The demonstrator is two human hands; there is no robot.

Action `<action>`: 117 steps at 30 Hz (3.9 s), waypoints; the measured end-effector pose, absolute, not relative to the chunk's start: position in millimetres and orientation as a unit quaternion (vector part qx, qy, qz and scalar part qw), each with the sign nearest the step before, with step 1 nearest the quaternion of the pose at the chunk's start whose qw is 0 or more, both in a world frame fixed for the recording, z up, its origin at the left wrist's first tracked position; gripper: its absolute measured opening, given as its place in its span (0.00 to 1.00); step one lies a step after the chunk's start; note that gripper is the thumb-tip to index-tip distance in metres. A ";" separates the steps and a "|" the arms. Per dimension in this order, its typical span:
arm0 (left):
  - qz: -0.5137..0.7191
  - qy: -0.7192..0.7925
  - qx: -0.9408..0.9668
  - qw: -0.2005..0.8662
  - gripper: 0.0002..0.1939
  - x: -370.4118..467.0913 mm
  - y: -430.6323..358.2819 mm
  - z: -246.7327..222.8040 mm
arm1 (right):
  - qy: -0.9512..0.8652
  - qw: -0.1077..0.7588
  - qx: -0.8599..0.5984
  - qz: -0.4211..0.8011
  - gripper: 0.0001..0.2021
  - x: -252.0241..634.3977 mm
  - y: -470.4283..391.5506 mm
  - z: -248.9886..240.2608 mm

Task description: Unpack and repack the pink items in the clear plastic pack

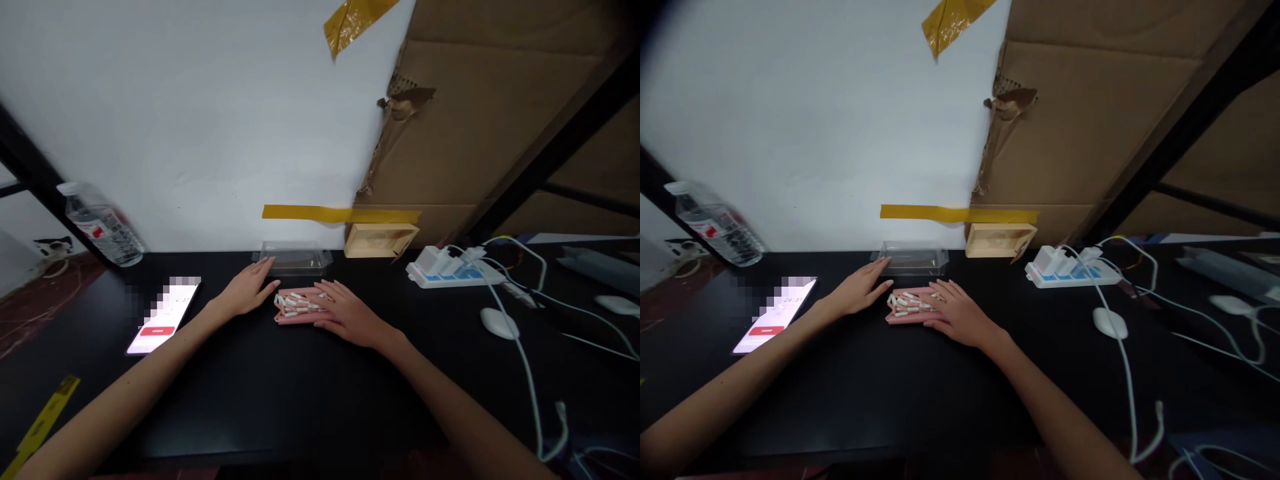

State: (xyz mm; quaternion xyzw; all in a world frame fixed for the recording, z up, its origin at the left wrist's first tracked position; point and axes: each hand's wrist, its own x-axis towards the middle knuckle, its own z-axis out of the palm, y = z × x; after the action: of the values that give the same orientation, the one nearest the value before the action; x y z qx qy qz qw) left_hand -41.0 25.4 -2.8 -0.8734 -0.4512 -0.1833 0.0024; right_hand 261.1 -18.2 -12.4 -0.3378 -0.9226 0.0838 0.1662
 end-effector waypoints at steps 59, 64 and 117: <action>-0.114 -0.377 -0.918 -0.035 0.50 -21.0 31.3 1.1 | -0.782 0.150 -0.534 0.283 0.47 348.4 9.3 -14.2; -0.119 -0.377 -0.918 -0.033 0.50 -23.1 30.5 -1.7 | -0.797 0.168 -0.515 0.268 0.44 339.0 11.0 -23.0; -0.143 -0.383 -0.911 -0.062 0.53 -19.5 21.1 5.9 | -0.831 0.257 -0.436 0.230 0.38 295.7 14.7 -29.1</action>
State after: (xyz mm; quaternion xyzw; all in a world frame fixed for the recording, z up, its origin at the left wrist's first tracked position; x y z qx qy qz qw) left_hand -19.5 21.1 5.9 -0.9106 -0.3828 -0.1429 -0.0621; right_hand 295.7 14.7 -29.1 -0.4362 -0.8310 0.2303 0.2572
